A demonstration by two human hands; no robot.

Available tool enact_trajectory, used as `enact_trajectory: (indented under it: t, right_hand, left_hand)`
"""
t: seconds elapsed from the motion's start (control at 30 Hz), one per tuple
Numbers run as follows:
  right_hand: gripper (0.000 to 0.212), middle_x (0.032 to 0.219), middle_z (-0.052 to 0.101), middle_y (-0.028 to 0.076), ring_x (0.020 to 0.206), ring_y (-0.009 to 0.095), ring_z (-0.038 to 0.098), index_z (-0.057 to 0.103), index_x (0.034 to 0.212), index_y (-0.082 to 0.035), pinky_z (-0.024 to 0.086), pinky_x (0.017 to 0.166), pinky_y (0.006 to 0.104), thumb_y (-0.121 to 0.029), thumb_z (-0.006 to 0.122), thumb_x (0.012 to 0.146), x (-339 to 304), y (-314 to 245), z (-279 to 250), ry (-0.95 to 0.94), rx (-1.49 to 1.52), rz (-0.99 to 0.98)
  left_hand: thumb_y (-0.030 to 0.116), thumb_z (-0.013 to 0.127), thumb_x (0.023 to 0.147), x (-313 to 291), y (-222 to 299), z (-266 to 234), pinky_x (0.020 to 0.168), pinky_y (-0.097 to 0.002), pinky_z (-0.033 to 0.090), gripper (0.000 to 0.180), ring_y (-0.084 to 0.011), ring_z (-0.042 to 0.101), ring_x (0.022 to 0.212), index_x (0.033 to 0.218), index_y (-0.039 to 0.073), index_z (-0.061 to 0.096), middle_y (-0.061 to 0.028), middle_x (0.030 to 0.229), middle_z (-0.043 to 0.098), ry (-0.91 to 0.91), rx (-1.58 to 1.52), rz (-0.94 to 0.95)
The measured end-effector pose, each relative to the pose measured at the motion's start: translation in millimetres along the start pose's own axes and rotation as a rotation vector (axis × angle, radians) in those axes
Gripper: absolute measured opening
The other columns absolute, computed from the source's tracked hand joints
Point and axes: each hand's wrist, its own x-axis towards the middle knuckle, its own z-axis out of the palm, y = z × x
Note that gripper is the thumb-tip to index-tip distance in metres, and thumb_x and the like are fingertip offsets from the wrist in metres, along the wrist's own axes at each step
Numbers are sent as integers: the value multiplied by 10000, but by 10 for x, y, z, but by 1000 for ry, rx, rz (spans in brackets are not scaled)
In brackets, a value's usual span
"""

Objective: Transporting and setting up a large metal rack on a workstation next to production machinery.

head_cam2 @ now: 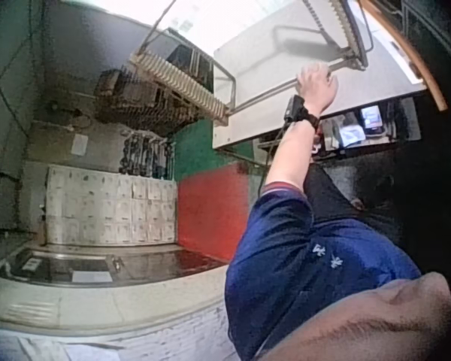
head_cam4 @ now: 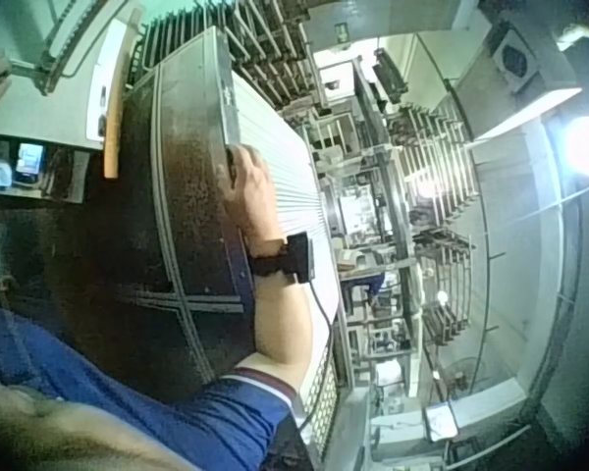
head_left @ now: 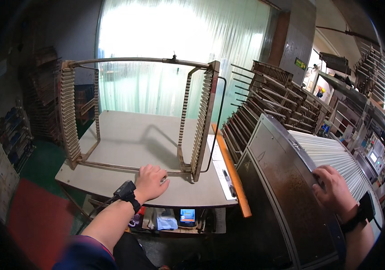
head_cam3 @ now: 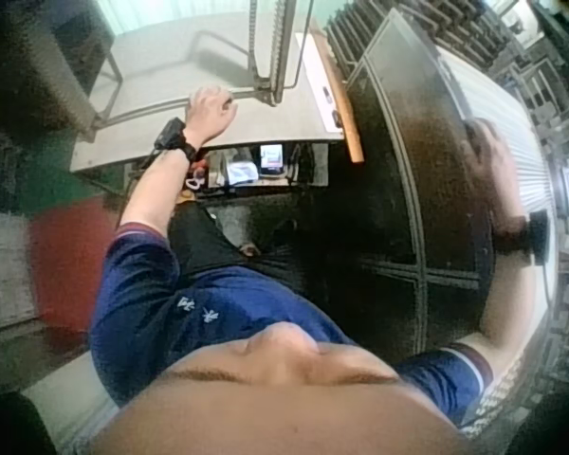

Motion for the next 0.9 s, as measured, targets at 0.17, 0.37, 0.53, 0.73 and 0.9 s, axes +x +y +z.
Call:
enact_trajectory:
  t: [0.17,0.37,0.53,0.73,0.9]
  right_hand:
    - [397,1294,685,210,1246,407,643,686,1269,28,515,1107,472,-123,745,906,-3,21,12,-3,-7,-10]
    - [405,1304,678,215,1259,412,635,680,1275,24,509,1113,480,-135,746,909,1,-6,-7,-20,-1,6]
    - [406,1296,681,217,1252,414,638,682,1271,23,512,1109,481,-143,748,906,-1,11,8,-13,-5,8]
    - [398,1289,684,217,1238,417,645,686,1259,23,517,1101,481,-142,749,901,5,38,23,-2,-18,-9]
    - [396,1278,688,216,1225,418,650,689,1254,23,521,1096,477,-139,749,897,3,17,21,4,11,5]
  left_hand:
    - [285,758,907,-5,-13,26,939,-501,455,166,-325,627,1034,986,140,769,-65,983,690,29,-18,5]
    - [276,751,915,0,6,19,976,-497,455,173,-321,624,1093,1029,148,773,-68,1027,692,-9,12,-1]
    - [281,739,926,6,11,31,1006,-507,457,218,-320,612,1143,1099,151,759,-76,1114,687,-26,49,6]
    - [248,722,936,0,1,49,1004,-498,456,164,-314,616,1136,1057,147,766,-60,1083,692,-10,34,9]
    - [234,717,940,5,-5,62,1001,-496,455,138,-312,616,1131,1034,149,770,-48,1070,694,-22,30,-5]
